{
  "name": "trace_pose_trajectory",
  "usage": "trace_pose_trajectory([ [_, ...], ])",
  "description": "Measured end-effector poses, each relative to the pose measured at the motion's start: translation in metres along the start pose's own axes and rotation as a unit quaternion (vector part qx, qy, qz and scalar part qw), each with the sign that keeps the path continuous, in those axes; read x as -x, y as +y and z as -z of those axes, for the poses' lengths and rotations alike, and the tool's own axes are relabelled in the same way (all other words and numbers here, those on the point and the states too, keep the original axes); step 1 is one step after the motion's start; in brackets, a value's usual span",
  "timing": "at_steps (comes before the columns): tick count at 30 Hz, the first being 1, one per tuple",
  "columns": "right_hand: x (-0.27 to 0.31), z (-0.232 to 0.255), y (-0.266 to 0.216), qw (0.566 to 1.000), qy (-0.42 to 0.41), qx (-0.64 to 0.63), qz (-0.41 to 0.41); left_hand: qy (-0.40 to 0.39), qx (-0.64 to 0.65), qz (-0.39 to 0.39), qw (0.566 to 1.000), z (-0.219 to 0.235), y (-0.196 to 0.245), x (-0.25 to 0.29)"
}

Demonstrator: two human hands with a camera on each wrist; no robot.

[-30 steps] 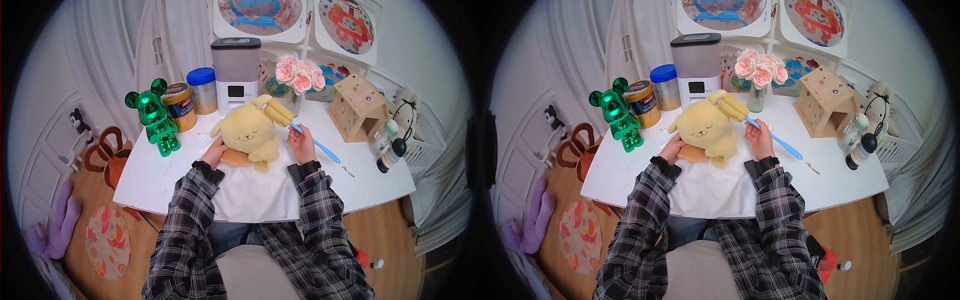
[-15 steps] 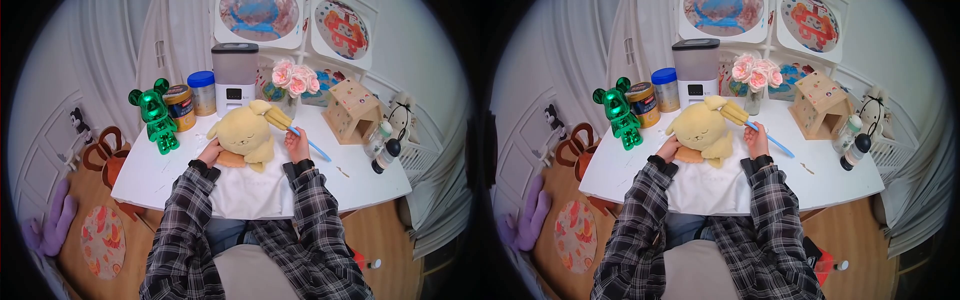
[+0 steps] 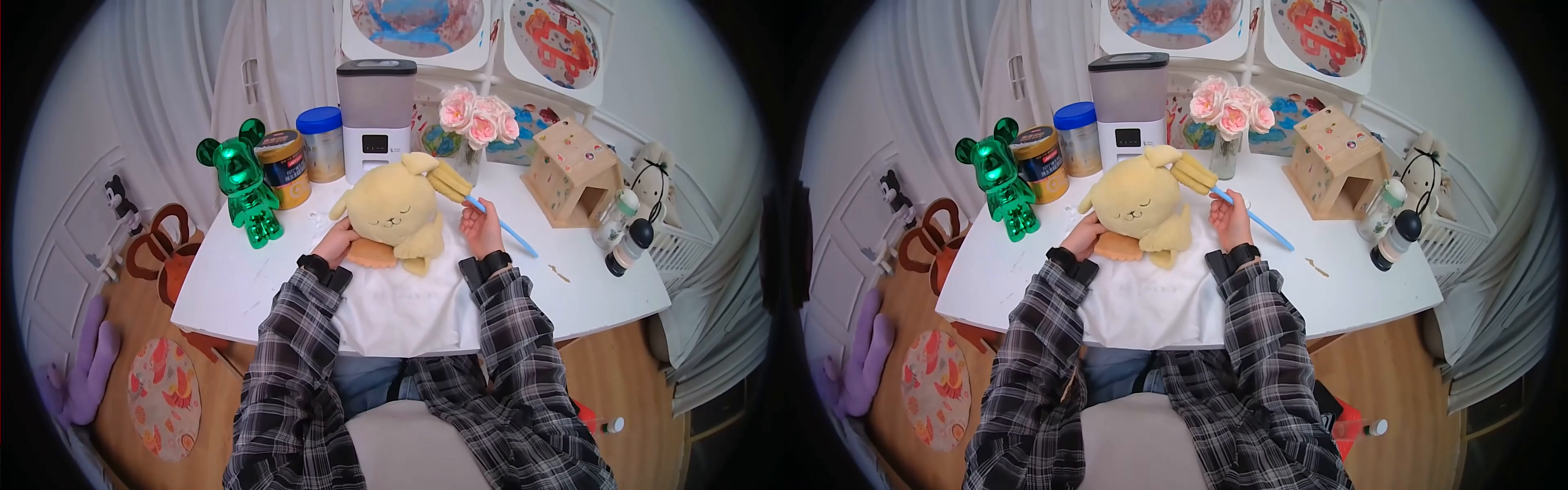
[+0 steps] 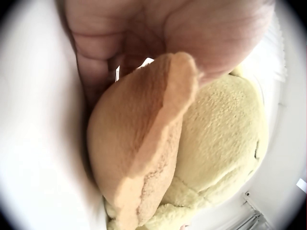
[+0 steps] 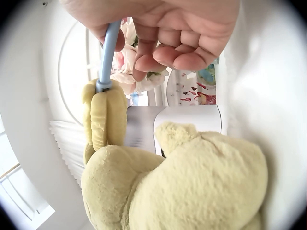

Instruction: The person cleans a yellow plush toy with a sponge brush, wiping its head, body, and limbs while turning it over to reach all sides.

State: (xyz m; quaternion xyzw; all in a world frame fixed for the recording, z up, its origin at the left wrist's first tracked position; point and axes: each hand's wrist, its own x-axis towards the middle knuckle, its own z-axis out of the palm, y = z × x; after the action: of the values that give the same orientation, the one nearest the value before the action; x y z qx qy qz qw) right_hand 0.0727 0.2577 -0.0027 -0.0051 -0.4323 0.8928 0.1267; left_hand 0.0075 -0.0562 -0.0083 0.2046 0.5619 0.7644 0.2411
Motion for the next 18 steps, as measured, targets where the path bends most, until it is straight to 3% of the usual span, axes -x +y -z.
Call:
trace_pose_trajectory([
  [18, -0.0043, 0.0066, 0.0011, 1.0, 0.007, 0.01, 0.012, -0.009, 0.009, -0.001, 1.0, 0.0056, -0.0064, -0.0048],
])
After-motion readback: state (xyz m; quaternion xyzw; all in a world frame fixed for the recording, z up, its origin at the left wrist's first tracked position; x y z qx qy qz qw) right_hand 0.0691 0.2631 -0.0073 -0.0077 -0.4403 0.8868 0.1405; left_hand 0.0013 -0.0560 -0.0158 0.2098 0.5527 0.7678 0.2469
